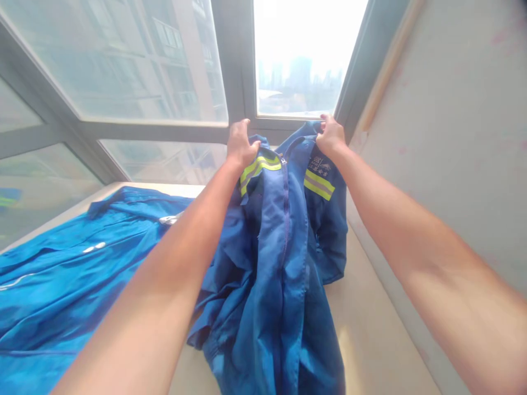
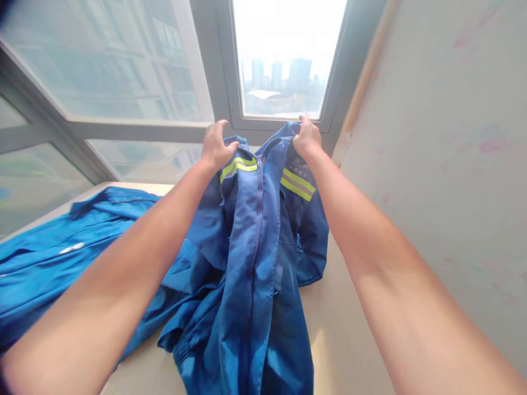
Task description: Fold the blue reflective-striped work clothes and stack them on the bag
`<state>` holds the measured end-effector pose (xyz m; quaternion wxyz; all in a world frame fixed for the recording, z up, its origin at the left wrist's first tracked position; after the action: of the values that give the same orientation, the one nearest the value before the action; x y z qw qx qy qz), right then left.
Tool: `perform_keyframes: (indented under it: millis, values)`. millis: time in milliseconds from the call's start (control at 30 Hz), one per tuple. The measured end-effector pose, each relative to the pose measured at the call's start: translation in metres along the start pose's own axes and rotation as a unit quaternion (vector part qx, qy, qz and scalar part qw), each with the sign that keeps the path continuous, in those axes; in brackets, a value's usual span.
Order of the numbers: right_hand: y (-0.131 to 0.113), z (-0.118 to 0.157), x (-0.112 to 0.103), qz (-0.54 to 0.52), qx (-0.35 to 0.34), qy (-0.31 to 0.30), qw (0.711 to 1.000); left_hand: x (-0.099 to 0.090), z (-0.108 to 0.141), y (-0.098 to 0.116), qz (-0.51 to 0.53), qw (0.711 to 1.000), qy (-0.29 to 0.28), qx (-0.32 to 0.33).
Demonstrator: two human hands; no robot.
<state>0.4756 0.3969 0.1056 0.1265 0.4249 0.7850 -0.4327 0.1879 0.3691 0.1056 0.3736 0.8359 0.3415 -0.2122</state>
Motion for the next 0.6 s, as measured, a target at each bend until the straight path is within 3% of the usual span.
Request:
perform_keyframes:
  millis: [100,200,300,433,500,600]
  values:
    - [0.015,0.019,0.037,-0.005,-0.003,-0.059,0.998,0.037,0.026,-0.031,-0.022,0.994,-0.095,-0.048]
    - [0.036,0.084,0.056,-0.031,-0.034,-0.132,0.990,0.046,0.092,-0.066,-0.044,0.986,-0.148,-0.071]
    - [0.079,0.174,0.059,-0.062,0.045,-0.180,0.981,0.042,0.175,-0.100,-0.120,0.964,-0.209,-0.113]
    - [0.127,0.295,0.048,-0.107,0.133,-0.181,0.968,0.026,0.270,-0.138,-0.189,0.929,-0.281,-0.150]
    - [0.134,0.348,0.042,-0.126,0.144,-0.171,0.967,0.014,0.304,-0.157,-0.194,0.918,-0.298,-0.178]
    - [0.120,0.414,0.035,-0.061,0.124,-0.155,0.978,-0.001,0.340,-0.179,-0.202,0.910,-0.307,-0.192]
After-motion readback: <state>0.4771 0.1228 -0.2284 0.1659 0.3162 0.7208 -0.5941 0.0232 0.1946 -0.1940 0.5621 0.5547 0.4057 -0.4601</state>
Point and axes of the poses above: each hand's wrist, its own z-axis away from the middle knuckle, its own x-axis out of the palm, y = z × x, the point moved 6 cm from there along -z, towards the middle knuckle, and after that the axes turned 4 degrees about -y, right-handed, at the moved point
